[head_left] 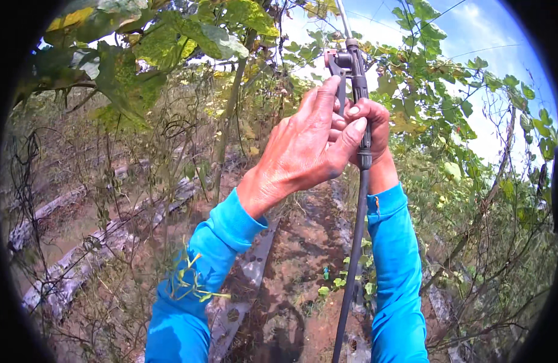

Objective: The person walks through a field and sprays plants overhead and along the rows using a sprayer wand.

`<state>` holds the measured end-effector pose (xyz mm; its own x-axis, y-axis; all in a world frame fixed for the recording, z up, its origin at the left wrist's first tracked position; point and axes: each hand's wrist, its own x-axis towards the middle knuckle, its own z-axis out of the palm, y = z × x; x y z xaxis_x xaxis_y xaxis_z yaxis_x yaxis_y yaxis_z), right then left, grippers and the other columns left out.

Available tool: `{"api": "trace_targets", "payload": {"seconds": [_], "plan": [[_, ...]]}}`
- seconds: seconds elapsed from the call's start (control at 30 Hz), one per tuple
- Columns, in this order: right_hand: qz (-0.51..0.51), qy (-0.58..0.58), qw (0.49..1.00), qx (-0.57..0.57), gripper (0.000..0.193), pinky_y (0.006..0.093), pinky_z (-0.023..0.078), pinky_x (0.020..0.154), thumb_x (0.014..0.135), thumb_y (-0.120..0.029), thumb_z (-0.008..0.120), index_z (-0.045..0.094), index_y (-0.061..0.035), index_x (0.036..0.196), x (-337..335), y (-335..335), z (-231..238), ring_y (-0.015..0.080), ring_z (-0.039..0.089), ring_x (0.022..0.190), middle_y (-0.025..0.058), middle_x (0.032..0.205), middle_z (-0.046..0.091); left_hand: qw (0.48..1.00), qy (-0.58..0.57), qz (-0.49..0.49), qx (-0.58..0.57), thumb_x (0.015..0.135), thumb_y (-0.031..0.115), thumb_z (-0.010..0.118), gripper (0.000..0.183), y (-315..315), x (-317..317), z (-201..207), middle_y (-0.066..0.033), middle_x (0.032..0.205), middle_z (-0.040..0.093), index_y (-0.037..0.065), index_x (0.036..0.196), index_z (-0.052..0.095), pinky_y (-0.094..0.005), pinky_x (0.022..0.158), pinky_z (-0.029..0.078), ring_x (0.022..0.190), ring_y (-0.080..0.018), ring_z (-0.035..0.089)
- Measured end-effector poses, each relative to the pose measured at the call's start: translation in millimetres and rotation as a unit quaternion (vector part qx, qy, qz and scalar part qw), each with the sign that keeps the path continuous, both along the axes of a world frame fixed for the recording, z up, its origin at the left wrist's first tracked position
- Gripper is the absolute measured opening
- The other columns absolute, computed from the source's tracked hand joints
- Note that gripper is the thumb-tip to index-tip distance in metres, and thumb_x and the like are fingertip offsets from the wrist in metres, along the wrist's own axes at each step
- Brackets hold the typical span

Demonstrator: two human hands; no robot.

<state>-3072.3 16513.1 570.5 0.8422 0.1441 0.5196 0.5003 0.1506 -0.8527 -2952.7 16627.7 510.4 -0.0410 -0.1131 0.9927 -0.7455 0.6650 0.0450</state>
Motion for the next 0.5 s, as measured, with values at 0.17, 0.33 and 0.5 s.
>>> {"api": "trace_targets", "payload": {"seconds": [0.17, 0.33, 0.5], "plan": [[0.021, -0.007, 1.000, 0.007, 0.035, 0.0321, 0.051, 0.068, 0.081, -0.021, 0.056, 0.058, 0.0054, 0.104, 35.8, 2.4, -2.6, 0.0179, 0.054, 0.070, 0.0083, 0.079, 0.055, 0.995, 0.035, -0.025, 0.091, 0.102, 0.040, 0.053, 0.064, 16.9, 26.3, -1.5, -0.0212, 0.116, 0.062, 0.003, 0.150, 0.033, -0.0426, 0.091, 0.052, 0.103, -0.0349, 0.066], [-0.132, -0.061, 0.989, 0.012, 0.029, 0.0340, 0.056, 0.075, 0.081, -0.018, 0.061, 0.062, 0.0071, 0.096, 57.2, -6.4, -6.7, 0.0229, 0.063, 0.076, 0.0132, 0.084, 0.062, 0.992, 0.050, -0.061, 0.097, 0.102, 0.044, 0.052, 0.067, 4.5, 50.7, -4.6, -0.0226, 0.121, 0.061, 0.002, 0.151, 0.032, -0.0446, 0.095, 0.050, 0.109, -0.0379, 0.064], [-0.166, -0.056, 0.984, 0.010, 0.025, 0.0318, 0.055, 0.070, 0.079, -0.015, 0.058, 0.062, 0.0063, 0.092, 56.7, -1.3, 2.5, 0.0215, 0.062, 0.072, 0.0123, 0.078, 0.061, 0.987, 0.053, -0.049, 0.140, 0.102, 0.048, 0.049, 0.074, -1.0, 52.6, 3.7, -0.0274, 0.130, 0.058, -0.001, 0.153, 0.027, -0.0461, 0.098, 0.048, 0.116, -0.0409, 0.062]]}}
